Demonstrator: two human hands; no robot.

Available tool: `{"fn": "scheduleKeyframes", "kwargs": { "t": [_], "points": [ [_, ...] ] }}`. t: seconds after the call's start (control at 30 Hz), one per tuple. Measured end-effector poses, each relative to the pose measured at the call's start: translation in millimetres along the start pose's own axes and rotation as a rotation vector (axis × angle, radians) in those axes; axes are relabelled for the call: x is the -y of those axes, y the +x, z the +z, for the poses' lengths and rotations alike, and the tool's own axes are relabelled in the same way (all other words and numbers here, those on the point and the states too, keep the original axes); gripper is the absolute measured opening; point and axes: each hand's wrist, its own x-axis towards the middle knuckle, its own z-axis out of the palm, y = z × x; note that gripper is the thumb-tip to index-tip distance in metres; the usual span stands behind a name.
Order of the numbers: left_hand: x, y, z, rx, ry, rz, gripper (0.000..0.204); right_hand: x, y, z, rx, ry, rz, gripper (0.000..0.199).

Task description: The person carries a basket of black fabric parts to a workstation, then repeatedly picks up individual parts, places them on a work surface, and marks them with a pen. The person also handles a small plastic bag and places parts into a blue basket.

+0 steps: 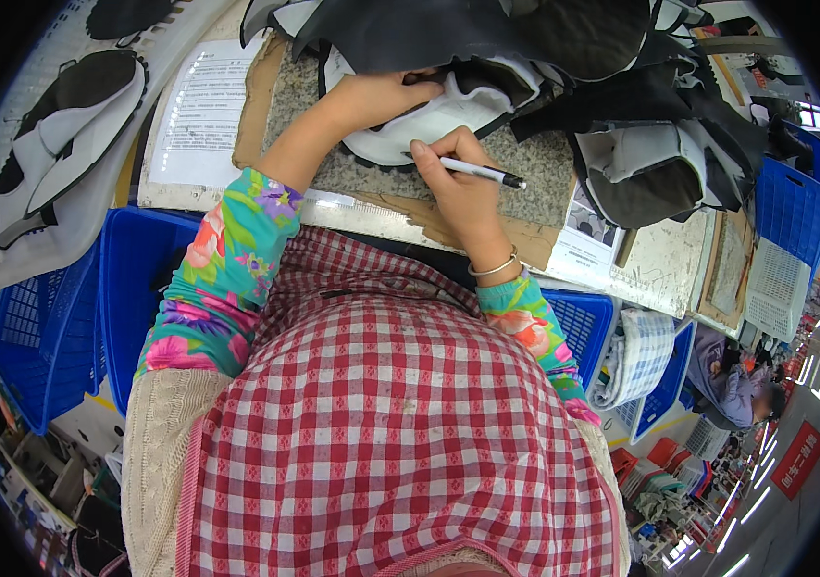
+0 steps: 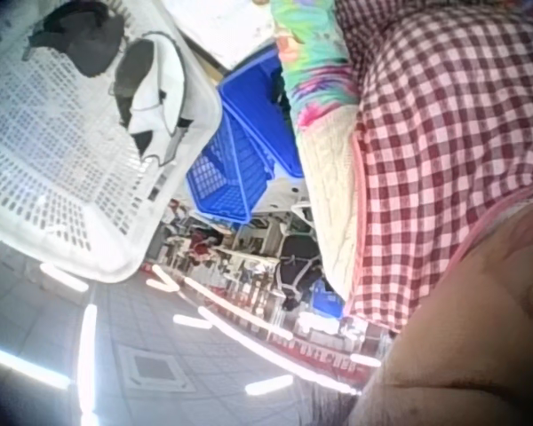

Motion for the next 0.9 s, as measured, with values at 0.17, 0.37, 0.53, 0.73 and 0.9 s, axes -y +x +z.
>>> {"fn": "scheduleKeyframes", "kwargs": {
  "t": [0.17,0.37,0.53,0.73,0.9],
  "points": [
    [-1,2,-4,0.031,0.011,0.009,0.040,-2,1,7,-0.007,-0.012,0.012,0.026],
    [-4,2,-8,0.067,0.032,0.003,0.040,-6,1,13,-0.030,-0.161,0.005,0.026],
    [-3,2,-7,0.052,0.000,-0.004,0.042,-2,1,10,0.034,-0.061,0.027,0.025],
    [-6,-2,-4,0.017,0.025,-0.039,0.050,-4,1,9,0.035,-0.062,0.017,0.025],
    [-15,-16,-14,0.096,-0.111,0.001,0.055,-6,-5,-4,-0.036,0.175,0.054,0.024]
  ]
}}
